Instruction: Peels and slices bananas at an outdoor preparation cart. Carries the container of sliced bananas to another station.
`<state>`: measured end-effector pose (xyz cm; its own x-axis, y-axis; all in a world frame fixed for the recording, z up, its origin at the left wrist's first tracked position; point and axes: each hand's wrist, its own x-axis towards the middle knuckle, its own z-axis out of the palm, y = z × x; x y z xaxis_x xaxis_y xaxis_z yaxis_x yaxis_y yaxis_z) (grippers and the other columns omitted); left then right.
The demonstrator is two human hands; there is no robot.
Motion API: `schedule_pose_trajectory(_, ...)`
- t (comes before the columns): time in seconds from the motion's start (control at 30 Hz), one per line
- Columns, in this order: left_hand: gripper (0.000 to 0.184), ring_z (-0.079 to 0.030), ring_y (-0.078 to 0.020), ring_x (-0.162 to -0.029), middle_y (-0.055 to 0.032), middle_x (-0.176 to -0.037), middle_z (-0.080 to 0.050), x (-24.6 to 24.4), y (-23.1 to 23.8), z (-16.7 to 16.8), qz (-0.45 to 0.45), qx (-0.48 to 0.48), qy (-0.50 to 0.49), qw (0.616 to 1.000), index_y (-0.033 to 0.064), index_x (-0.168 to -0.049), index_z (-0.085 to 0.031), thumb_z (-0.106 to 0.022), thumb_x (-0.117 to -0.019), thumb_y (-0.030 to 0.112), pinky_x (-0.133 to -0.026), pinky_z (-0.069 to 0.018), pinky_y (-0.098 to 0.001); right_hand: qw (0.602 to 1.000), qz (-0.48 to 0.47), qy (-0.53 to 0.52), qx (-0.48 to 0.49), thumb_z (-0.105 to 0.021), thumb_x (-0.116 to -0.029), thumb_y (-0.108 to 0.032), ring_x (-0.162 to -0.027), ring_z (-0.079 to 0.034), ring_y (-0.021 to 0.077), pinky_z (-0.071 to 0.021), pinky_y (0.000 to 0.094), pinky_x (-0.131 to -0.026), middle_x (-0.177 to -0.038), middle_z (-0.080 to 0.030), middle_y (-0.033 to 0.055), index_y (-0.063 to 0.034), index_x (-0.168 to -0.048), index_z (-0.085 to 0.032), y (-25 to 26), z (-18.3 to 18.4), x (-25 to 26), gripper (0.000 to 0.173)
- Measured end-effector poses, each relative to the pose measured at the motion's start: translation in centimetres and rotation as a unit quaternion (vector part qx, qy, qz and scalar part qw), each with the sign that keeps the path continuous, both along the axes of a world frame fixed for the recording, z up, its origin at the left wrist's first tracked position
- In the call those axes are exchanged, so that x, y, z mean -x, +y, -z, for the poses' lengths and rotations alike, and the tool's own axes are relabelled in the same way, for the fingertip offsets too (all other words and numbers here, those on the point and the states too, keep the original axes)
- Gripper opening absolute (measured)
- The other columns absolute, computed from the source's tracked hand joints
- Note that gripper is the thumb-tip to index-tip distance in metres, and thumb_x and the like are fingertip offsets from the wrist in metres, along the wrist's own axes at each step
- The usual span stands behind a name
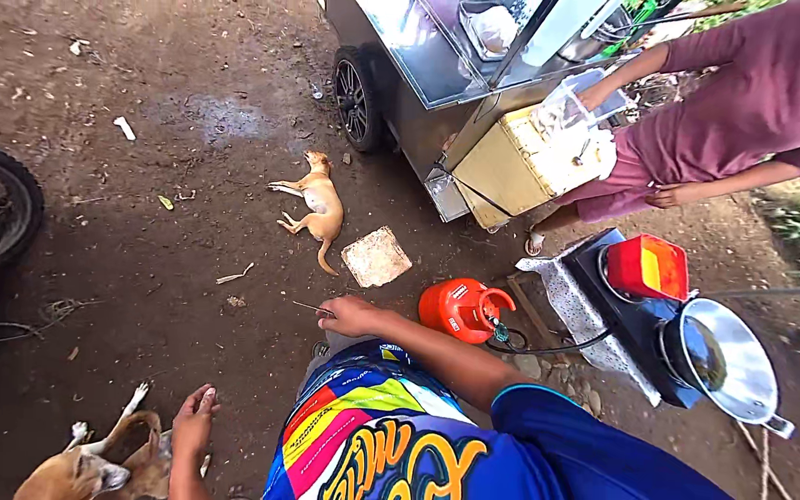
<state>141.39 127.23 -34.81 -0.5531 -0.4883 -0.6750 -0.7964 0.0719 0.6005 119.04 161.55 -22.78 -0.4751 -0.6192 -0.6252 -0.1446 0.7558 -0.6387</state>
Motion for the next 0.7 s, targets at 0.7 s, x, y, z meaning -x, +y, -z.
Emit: schedule_pose_trajectory(0.7,0.037,-0.070,-0.0281,-0.097,-0.0156,-0.118,-0.070,7.5,-18.2,2.6,-0.212,-0.067,-0.149,0.964,0.0084,-0.138,-0.059,-0.051,-0.1094,0.031,-0.083,-0.0566,-0.0477,0.999,-0.045,-0.001,-0.027,-0.053,-0.1050,-0.041,-0.106,-0.071,0.0263,-0.0545,0.0523,-0.098,-0.116,-0.073,0.0114,-0.0124,-0.138,-0.062,-25.0,1.7,23.4,0.044)
